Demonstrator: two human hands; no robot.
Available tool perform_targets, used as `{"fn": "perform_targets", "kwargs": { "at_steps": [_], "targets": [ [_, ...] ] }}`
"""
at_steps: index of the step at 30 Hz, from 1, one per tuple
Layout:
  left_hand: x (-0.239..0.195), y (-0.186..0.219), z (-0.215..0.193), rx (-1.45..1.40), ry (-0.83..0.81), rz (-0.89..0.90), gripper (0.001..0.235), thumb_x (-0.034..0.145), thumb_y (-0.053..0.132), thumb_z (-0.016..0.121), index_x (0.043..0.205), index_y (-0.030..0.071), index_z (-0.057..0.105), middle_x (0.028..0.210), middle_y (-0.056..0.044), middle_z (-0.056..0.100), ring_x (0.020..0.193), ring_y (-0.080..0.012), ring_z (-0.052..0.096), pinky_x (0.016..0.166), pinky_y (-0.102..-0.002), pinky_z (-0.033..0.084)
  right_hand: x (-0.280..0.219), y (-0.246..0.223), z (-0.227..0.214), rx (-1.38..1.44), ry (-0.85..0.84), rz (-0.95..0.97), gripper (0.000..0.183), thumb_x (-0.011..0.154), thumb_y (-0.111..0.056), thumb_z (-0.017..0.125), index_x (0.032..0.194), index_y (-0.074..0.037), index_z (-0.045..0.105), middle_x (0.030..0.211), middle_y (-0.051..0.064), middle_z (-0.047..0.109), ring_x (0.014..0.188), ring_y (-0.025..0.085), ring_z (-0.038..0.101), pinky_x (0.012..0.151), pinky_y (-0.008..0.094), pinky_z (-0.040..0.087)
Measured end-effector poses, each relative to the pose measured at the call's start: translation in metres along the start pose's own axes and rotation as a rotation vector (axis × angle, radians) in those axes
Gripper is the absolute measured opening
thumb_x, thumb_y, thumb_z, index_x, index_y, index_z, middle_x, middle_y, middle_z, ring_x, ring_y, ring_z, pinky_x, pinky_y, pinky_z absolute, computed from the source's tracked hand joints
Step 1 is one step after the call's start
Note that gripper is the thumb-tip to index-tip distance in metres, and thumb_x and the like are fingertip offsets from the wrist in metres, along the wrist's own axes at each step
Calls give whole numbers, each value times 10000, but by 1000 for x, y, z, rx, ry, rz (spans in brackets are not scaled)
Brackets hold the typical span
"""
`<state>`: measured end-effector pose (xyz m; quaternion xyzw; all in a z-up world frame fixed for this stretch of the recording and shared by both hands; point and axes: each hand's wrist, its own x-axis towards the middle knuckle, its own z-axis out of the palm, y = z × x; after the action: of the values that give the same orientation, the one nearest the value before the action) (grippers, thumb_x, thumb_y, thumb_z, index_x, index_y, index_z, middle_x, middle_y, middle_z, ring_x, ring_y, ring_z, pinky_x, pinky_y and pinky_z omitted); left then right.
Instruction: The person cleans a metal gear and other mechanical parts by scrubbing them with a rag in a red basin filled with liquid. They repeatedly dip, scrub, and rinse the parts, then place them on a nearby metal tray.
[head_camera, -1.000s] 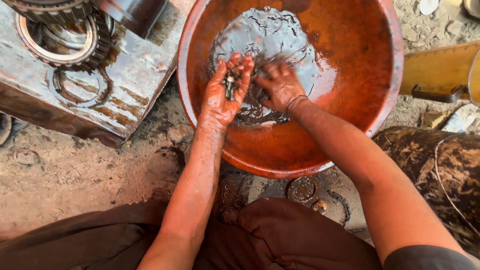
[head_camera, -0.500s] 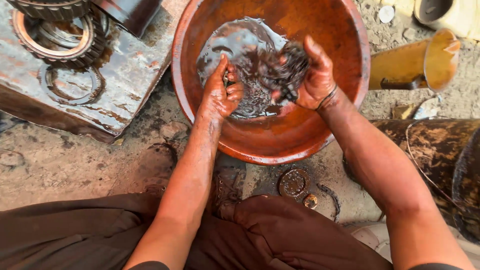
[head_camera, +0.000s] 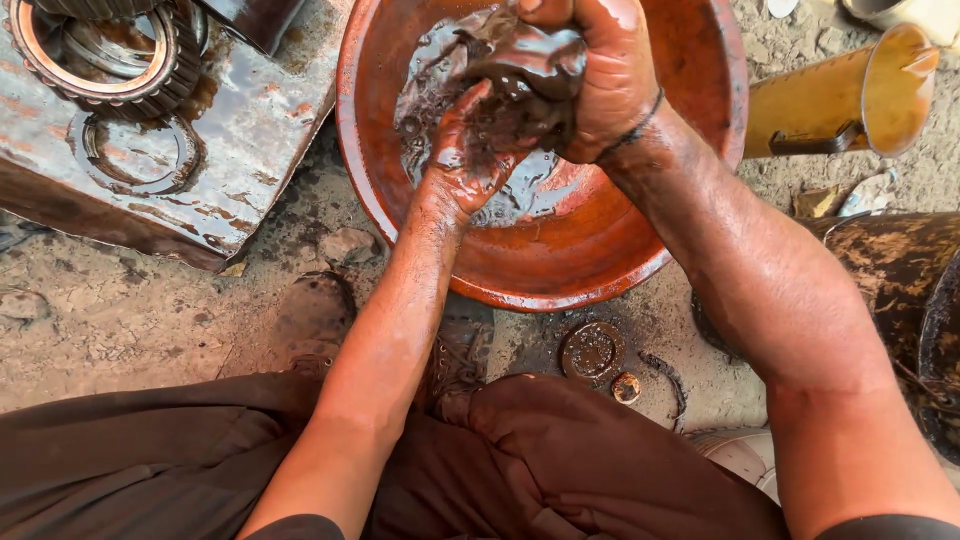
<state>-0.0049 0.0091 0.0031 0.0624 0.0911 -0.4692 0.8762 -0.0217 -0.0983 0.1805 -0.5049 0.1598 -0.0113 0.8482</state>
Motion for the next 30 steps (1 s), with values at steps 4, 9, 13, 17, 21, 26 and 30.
{"fn": "perform_targets", "kwargs": {
  "at_steps": [4,9,13,17,21,26,30],
  "targets": [
    [0,1,10,-1,1,-26,403,1006,294,677,1266,-12,647,1125,-174,709,958,-287,698,809,-386,562,-1,0,-7,-110,94,22,158,934,-209,701,989,-62,686,914,59,708,793,181,724,734,346,619],
    [3,-7,2,-35,18,-67,377,1020,270,702,1255,-22,665,1070,-131,704,929,-217,662,754,-327,549,-4,-1,-41,-280,100,-141,199,987,-269,699,998,-72,685,901,53,702,775,168,709,708,340,600],
    [13,-12,-25,55,7,-118,372,1016,303,723,1202,-19,700,890,-48,643,744,-132,590,538,-229,467,-1,-7,-74,-338,259,-103,205,985,-282,700,987,-78,681,886,50,696,755,166,698,687,341,589],
    [22,-18,-42,-28,-98,-173,374,1037,452,753,995,87,681,628,19,509,530,-162,539,354,-248,404,-7,-15,-93,-302,320,-87,212,983,-295,701,977,-84,677,871,47,689,735,164,687,667,341,577],
    [18,-18,-42,-19,-75,-132,391,993,467,752,890,144,557,601,31,444,513,-166,488,460,-285,438,-11,-16,-106,-267,322,-44,220,981,-307,702,966,-90,673,856,45,682,715,162,676,647,342,566],
    [9,-11,-19,118,118,-216,340,829,328,807,1003,79,656,671,31,524,573,-74,498,406,-184,334,-7,-11,-130,-427,397,44,230,979,-323,703,953,-98,668,837,42,674,690,159,663,621,343,552],
    [3,-13,3,386,173,-218,488,854,526,711,925,46,669,568,70,426,469,-90,465,313,-216,360,-10,-7,-154,-751,456,181,238,977,-336,703,942,-104,664,821,39,668,671,157,652,601,344,540]
  ]
}}
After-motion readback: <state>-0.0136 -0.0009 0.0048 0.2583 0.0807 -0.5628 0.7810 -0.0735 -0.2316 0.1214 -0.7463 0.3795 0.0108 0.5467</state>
